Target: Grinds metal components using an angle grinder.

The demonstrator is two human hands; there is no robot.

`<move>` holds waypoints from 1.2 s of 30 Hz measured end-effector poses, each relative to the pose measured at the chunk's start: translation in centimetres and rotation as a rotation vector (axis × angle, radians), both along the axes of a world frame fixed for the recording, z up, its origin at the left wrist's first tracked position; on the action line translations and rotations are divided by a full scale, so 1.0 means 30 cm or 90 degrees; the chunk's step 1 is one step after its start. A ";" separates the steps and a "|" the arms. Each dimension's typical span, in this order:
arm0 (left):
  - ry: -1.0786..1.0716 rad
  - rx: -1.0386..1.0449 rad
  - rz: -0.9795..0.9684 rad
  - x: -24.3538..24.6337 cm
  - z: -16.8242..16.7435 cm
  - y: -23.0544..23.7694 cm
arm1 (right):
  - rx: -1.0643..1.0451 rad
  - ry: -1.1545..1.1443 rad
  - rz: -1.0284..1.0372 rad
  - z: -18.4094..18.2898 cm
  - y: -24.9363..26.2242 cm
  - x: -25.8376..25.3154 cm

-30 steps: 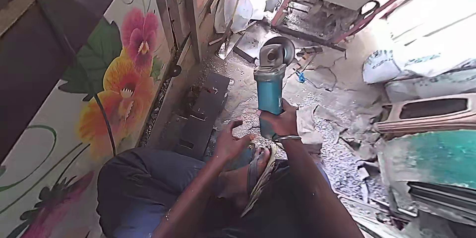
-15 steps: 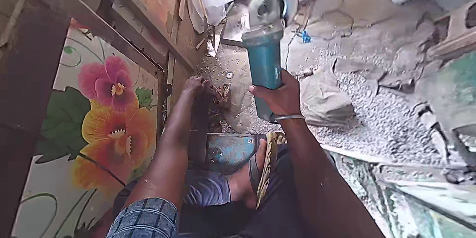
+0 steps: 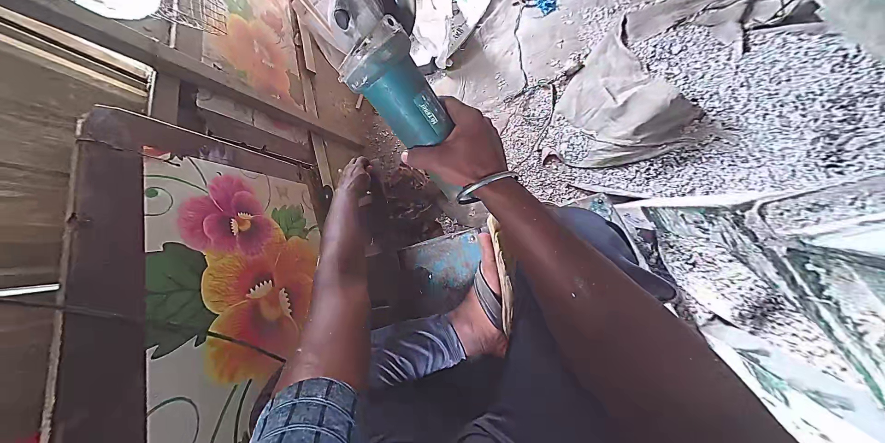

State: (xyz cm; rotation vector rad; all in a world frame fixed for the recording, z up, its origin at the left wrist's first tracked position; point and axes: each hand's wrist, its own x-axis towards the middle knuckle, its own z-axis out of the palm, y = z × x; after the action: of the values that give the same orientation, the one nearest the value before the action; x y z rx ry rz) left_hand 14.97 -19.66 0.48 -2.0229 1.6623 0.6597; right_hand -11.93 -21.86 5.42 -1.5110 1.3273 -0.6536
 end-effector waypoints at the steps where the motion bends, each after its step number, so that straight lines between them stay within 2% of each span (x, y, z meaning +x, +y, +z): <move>1: -0.039 0.144 0.117 -0.043 0.013 -0.056 | 0.006 -0.010 0.001 0.000 0.001 0.002; 2: -0.050 0.097 0.149 -0.015 -0.074 -0.038 | 0.015 -0.018 0.000 -0.005 0.000 0.009; 3: -0.043 -0.173 0.099 0.074 -0.270 0.046 | 0.021 -0.025 -0.004 -0.014 0.000 0.018; 4: -0.021 -0.201 0.091 0.140 -0.367 0.051 | 0.021 -0.033 -0.010 -0.022 0.002 0.029; 5: 0.003 -0.152 0.108 0.166 -0.390 0.038 | 0.019 -0.041 -0.019 -0.030 0.007 0.041; 7: 0.031 -0.107 0.153 0.159 -0.378 0.021 | 0.012 -0.044 -0.029 -0.045 0.022 0.062; 10: 0.016 -0.123 0.155 0.135 -0.360 0.020 | 0.002 -0.022 -0.024 -0.057 0.041 0.077; 17: -0.015 -0.104 0.132 0.120 -0.408 0.186 | -0.040 -0.046 0.012 -0.095 0.061 0.124; 19: -0.005 -0.120 0.146 0.127 -0.422 0.257 | -0.034 -0.057 0.023 -0.097 0.078 0.146; 22: 0.042 -0.136 0.142 0.146 -0.419 0.279 | -0.025 -0.083 0.022 -0.100 0.105 0.179; 26: 0.199 -0.131 0.173 0.187 -0.367 0.313 | -0.032 -0.073 0.042 -0.110 0.139 0.222; 28: 0.242 -0.219 0.216 0.172 -0.328 0.394 | -0.045 -0.031 0.069 -0.120 0.152 0.228; 30: 0.320 -0.353 0.319 0.102 -0.287 0.505 | -0.068 0.036 0.106 -0.122 0.159 0.221; 32: 0.498 -0.397 0.488 -0.028 -0.206 0.638 | -0.102 0.125 0.163 -0.131 0.162 0.212; 33: 0.639 -0.389 0.565 -0.099 -0.159 0.699 | -0.122 0.179 0.199 -0.134 0.167 0.207; 35: 0.893 -0.393 0.687 -0.222 -0.127 0.789 | -0.146 0.309 0.292 -0.121 0.188 0.204; 36: 0.977 -0.406 0.734 -0.263 -0.129 0.802 | -0.161 0.376 0.339 -0.111 0.202 0.209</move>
State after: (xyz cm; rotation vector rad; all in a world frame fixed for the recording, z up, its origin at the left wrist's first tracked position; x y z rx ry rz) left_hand 7.09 4.40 -3.38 -3.1402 0.9143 2.9143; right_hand -5.65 -15.81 2.08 -2.2664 1.1944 -0.0208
